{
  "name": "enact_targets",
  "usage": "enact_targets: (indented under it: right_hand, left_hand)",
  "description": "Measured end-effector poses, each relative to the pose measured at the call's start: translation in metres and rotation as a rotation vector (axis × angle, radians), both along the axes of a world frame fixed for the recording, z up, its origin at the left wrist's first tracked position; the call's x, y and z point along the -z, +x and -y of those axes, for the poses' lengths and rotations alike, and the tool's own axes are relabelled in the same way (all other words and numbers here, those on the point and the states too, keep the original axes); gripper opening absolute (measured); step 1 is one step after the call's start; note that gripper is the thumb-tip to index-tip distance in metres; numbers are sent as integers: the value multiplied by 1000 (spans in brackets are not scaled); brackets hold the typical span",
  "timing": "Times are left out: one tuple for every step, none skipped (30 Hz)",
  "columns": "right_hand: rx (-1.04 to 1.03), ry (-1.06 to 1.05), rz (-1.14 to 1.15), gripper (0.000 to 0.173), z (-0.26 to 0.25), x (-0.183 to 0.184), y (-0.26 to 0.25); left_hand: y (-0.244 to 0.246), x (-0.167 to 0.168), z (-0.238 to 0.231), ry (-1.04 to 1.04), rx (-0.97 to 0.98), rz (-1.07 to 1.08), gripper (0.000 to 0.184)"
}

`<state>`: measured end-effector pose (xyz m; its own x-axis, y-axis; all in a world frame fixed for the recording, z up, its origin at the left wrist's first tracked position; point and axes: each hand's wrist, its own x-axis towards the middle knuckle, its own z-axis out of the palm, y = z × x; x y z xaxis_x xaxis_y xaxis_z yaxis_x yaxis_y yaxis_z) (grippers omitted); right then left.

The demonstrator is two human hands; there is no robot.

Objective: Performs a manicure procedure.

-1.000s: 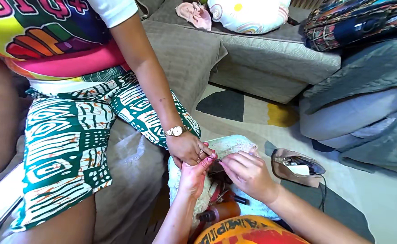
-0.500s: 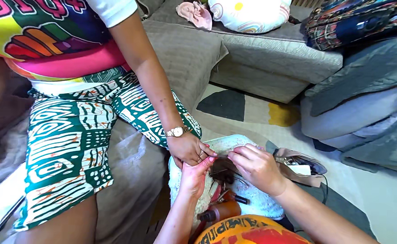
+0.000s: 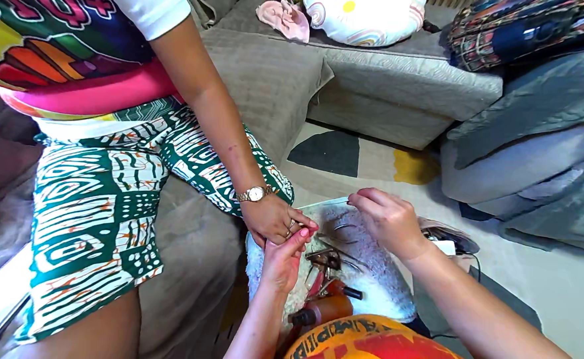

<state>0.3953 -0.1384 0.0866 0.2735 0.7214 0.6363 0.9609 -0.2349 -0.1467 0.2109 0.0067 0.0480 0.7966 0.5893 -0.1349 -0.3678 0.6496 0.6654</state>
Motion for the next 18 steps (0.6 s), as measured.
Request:
enact_targets:
  right_hand:
    - [-17, 19, -55, 20, 0, -1, -1]
    - [-49, 43, -113, 22, -1, -2, -6]
    - [-82, 64, -157, 25, -3, -3, -12]
    - [-112, 80, -182, 28, -5, -4, -19]
    - [-139, 96, -196, 30, -7, -4, -26]
    - [-157, 110, -196, 31, -8, -3, -32]
    - [-168, 118, -189, 31, -10, -3, -36]
    - [-172, 125, -178, 31, -10, -2, -40]
    - [-172, 131, -170, 30, -11, -1, -42]
    - [-168, 134, -162, 30, -12, 0, -42]
    - [-162, 134, -153, 30, -13, 1, -43]
    - [-157, 130, -148, 30, -13, 1, -43]
    - [-151, 124, -144, 30, -14, 1, -42]
    - [-146, 121, -143, 30, -15, 2, -42]
    - [-145, 118, -146, 30, -16, 2, -42]
    - [-143, 117, -153, 29, -17, 3, -41]
    - [-142, 120, -162, 29, -18, 4, -39]
    - [-141, 122, -172, 29, -18, 4, -37]
  left_hand:
    - [0, 0, 0, -3, 7, 11, 36]
    - [0, -1, 0, 1, 4, 7, 34]
    - [0, -2, 1, 3, -7, -3, 31]
    - [1, -3, 2, 0, -24, -21, 28]
    - [2, -3, 3, -5, -42, -40, 26]
    - [2, -4, 4, -7, -54, -53, 26]
    - [2, -4, 4, -11, -64, -66, 27]
    - [1, -4, 5, -12, -69, -74, 28]
    - [1, -4, 5, -8, -70, -77, 28]
    - [2, -5, 5, -5, -72, -74, 27]
    - [2, -5, 5, 4, -73, -72, 26]
    - [3, -5, 5, 8, -77, -69, 24]
    - [3, -4, 5, 13, -78, -67, 23]
    - [4, -4, 5, 16, -79, -67, 22]
    - [4, -4, 6, 19, -84, -72, 20]
    - [5, -3, 6, 21, -86, -76, 20]
    - [5, -3, 6, 22, -89, -79, 19]
    - [5, -4, 6, 28, -91, -82, 19]
